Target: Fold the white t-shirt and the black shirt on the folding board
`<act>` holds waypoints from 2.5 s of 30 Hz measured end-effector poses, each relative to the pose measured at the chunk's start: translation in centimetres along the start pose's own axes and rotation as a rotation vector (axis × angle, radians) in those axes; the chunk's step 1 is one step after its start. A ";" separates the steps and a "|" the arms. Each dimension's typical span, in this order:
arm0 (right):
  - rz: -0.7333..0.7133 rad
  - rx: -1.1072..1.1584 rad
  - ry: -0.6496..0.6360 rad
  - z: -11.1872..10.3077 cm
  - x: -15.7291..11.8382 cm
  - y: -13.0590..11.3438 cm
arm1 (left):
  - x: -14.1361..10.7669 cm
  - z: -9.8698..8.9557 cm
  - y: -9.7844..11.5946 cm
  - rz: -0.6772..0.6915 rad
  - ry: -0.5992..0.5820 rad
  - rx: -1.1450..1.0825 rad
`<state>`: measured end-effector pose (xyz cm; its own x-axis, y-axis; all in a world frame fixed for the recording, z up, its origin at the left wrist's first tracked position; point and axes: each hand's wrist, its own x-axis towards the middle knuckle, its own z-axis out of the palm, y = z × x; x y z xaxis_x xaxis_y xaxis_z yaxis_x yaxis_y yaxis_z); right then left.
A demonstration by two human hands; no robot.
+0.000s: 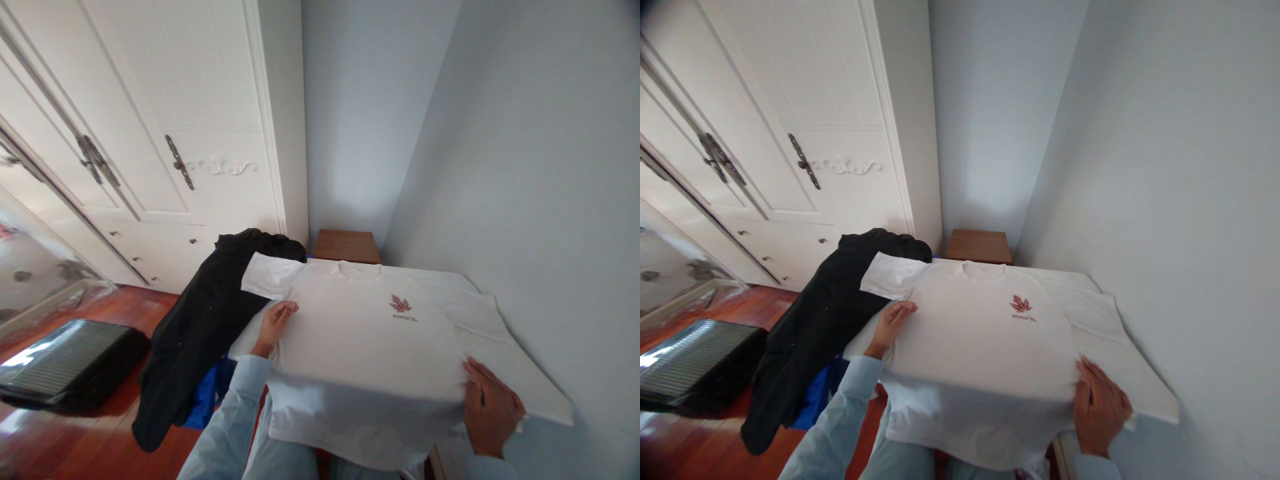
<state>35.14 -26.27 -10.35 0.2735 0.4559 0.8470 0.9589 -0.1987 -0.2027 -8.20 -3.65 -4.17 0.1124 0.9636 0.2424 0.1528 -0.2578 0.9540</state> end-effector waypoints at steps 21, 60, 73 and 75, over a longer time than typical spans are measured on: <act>-0.015 -0.031 0.017 -0.3 0.5 -0.7 | -0.1 0.0 0.3 0.025 0.004 -0.007; -0.030 0.009 0.027 -0.3 0.4 -0.5 | -0.1 0.0 0.6 0.008 0.001 0.006; -0.010 0.013 0.002 -0.4 0.2 -0.4 | -0.1 0.0 0.2 0.008 -0.002 0.014; -0.002 -0.006 0.012 -0.4 0.3 -0.5 | -0.1 0.0 0.1 0.016 -0.009 0.012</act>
<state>34.71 -26.40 -9.82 0.2711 0.4458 0.8531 0.9588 -0.2036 -0.1983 -8.21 -3.76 -4.07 0.1240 0.9587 0.2558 0.1628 -0.2740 0.9478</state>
